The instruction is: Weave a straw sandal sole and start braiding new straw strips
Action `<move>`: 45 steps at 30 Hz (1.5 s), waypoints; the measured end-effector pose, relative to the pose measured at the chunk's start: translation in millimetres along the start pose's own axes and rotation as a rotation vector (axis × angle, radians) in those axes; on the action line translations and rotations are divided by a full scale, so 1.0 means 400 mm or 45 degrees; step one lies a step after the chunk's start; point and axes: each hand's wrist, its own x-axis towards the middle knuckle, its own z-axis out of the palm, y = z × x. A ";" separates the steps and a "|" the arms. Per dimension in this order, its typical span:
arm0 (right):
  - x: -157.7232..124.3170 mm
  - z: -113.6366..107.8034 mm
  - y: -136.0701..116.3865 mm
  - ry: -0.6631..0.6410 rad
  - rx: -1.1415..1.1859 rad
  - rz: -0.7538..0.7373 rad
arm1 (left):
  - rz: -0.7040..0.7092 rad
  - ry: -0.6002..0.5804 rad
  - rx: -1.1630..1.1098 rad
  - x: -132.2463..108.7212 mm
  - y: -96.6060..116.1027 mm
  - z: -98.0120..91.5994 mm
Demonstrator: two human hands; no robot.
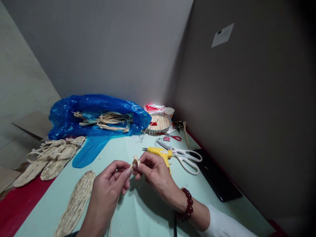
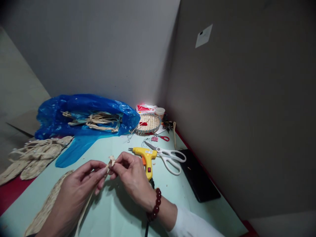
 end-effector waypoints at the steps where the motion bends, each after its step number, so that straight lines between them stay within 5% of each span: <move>1: 0.000 0.002 0.000 0.014 0.021 0.004 | 0.021 0.020 0.025 -0.004 -0.002 0.003; 4: 0.002 0.007 -0.003 0.048 0.065 0.024 | 0.179 0.106 0.130 -0.015 -0.013 0.012; 7: 0.004 0.009 -0.007 0.049 0.078 0.057 | 0.758 0.241 0.456 -0.020 -0.029 0.020; 9: 0.006 0.009 -0.007 0.036 0.069 0.067 | 0.995 0.285 0.586 -0.019 -0.037 0.026; 15: 0.011 -0.001 0.001 0.068 -0.060 0.002 | 1.144 0.210 0.659 -0.022 -0.037 0.036; 17: 0.010 -0.005 0.003 0.100 -0.122 -0.049 | 1.042 0.165 0.605 -0.023 -0.032 0.031; 22: -0.004 -0.003 -0.005 -0.007 -0.249 -0.122 | 0.332 0.200 0.205 -0.008 -0.010 0.014; 26: -0.017 0.003 -0.010 -0.149 -0.339 -0.167 | 0.015 -0.107 -0.015 0.004 0.004 0.019; 29: -0.021 0.005 -0.012 -0.219 -0.377 -0.167 | -0.179 -0.166 -0.166 0.006 0.001 0.023; 45: -0.018 0.008 -0.008 -0.221 -0.403 -0.085 | -0.383 -0.169 -0.492 0.021 -0.023 0.024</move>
